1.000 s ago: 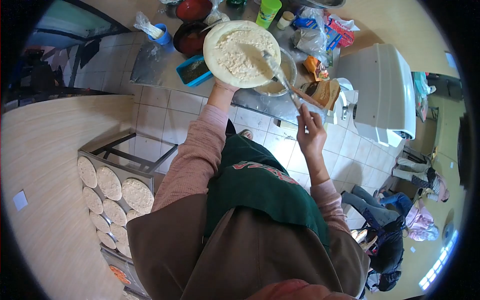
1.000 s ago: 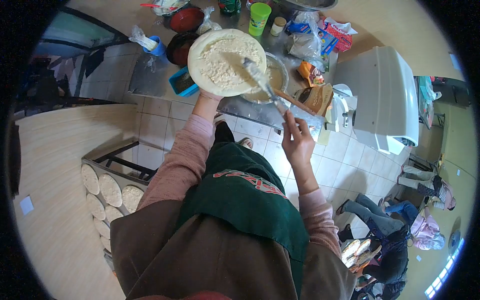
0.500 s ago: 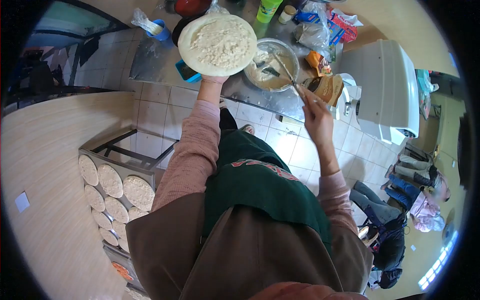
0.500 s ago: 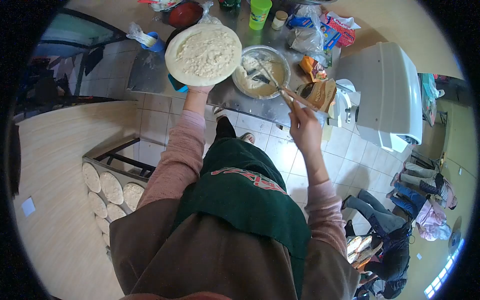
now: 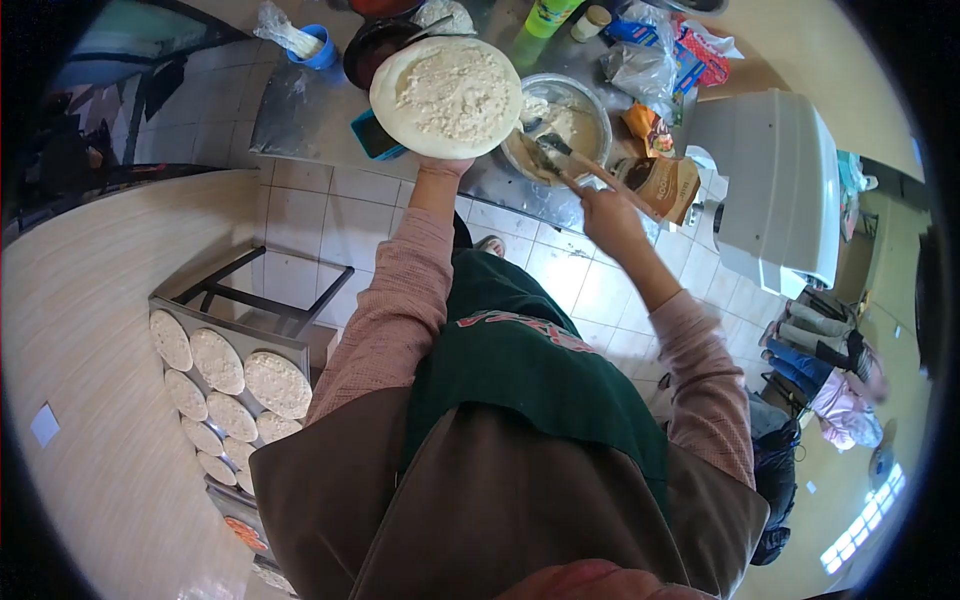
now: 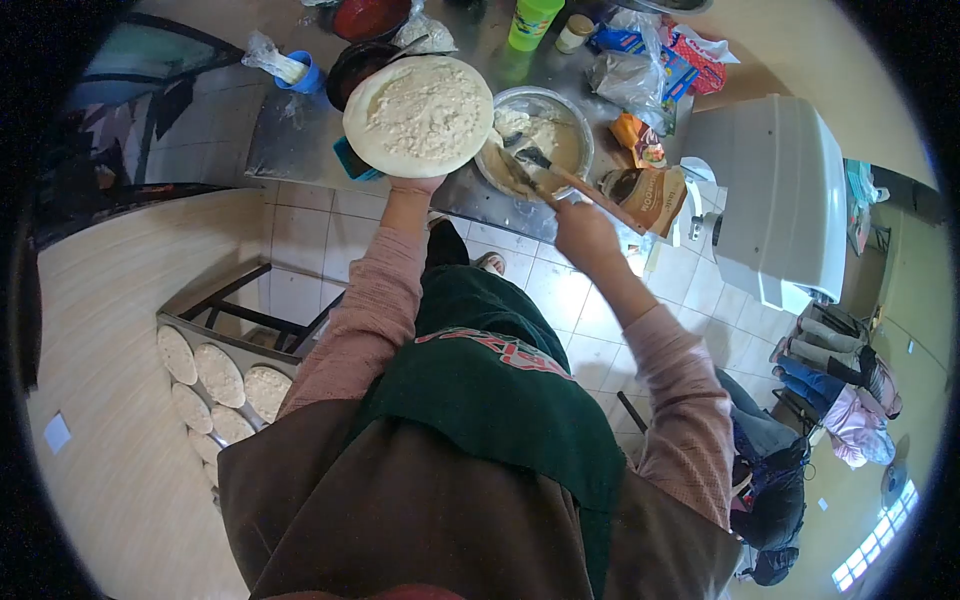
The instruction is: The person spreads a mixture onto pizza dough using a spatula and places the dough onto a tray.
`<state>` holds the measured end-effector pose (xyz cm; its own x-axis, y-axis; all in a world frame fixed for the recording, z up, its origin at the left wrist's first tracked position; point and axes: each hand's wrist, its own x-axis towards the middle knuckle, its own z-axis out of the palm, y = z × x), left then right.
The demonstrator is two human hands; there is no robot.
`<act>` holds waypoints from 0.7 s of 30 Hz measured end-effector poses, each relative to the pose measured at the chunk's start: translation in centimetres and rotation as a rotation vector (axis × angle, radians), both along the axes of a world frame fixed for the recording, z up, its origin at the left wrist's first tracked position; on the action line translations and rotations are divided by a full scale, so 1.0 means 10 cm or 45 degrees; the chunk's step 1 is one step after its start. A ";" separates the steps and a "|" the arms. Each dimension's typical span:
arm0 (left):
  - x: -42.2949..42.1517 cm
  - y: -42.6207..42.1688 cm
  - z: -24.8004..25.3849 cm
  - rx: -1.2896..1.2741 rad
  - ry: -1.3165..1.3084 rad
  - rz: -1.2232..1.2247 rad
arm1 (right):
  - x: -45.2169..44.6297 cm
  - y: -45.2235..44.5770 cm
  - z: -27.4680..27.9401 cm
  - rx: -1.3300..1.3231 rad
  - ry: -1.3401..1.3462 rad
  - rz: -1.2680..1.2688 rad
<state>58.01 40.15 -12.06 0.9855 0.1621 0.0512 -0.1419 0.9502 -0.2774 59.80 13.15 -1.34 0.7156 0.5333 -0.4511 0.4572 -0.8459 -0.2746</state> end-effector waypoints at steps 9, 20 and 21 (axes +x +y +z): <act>0.04 -0.03 0.21 0.504 0.514 0.048 | 0.01 0.01 0.04 0.386 0.228 -0.263; 0.00 0.16 0.30 0.667 0.595 0.037 | -0.15 -0.38 0.00 0.628 0.648 -0.958; 0.00 0.15 0.33 0.670 0.592 0.036 | -0.19 -0.38 0.02 0.706 0.694 -0.993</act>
<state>57.97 41.69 -8.81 0.9200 0.2571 -0.2958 -0.1607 0.9358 0.3137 57.86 9.32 -1.11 0.7217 0.2477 -0.6463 -0.4467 -0.5466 -0.7083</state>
